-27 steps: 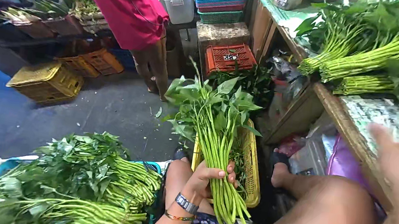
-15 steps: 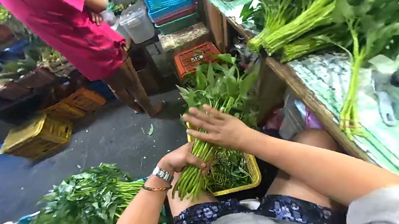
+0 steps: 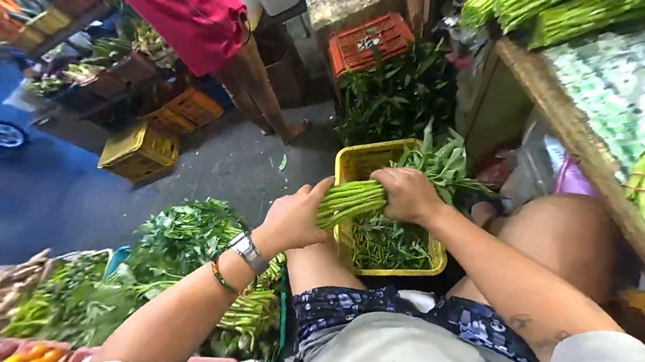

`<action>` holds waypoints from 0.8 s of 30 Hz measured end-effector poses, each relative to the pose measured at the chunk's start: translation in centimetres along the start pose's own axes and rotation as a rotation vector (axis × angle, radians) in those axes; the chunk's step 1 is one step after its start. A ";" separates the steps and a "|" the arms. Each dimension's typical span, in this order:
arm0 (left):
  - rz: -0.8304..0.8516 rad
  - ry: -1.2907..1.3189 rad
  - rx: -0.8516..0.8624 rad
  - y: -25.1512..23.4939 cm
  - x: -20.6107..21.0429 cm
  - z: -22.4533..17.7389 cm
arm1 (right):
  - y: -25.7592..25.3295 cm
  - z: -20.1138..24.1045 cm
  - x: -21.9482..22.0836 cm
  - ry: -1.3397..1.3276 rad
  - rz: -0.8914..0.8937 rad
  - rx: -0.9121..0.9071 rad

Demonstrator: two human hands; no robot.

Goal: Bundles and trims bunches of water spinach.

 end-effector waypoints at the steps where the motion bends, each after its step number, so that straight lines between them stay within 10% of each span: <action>1: -0.050 -0.034 -0.050 0.2 -0.2 0.3 | 0.2 -0.1 0.2 -0.013 -0.027 0.015; 12: -0.007 -0.120 -0.112 -3.0 1.9 0.6 | 2.6 -1.0 5.3 -0.115 0.046 0.247; 19: -0.247 -0.294 0.326 -1.6 -0.4 -2.5 | 2.8 -0.1 4.3 -0.412 0.525 0.233; 24: -0.237 -0.444 0.589 1.3 1.4 -9.2 | 1.9 2.6 5.7 -0.914 0.414 0.249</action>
Point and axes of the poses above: each hand's wrist, its own y-axis away from the middle knuckle, its own x-axis out of the palm, z = x × y, the point moved 10 cm from there along -y, towards the middle knuckle, and after that the axes turned 11 degrees about -x, right-handed, at the moved point
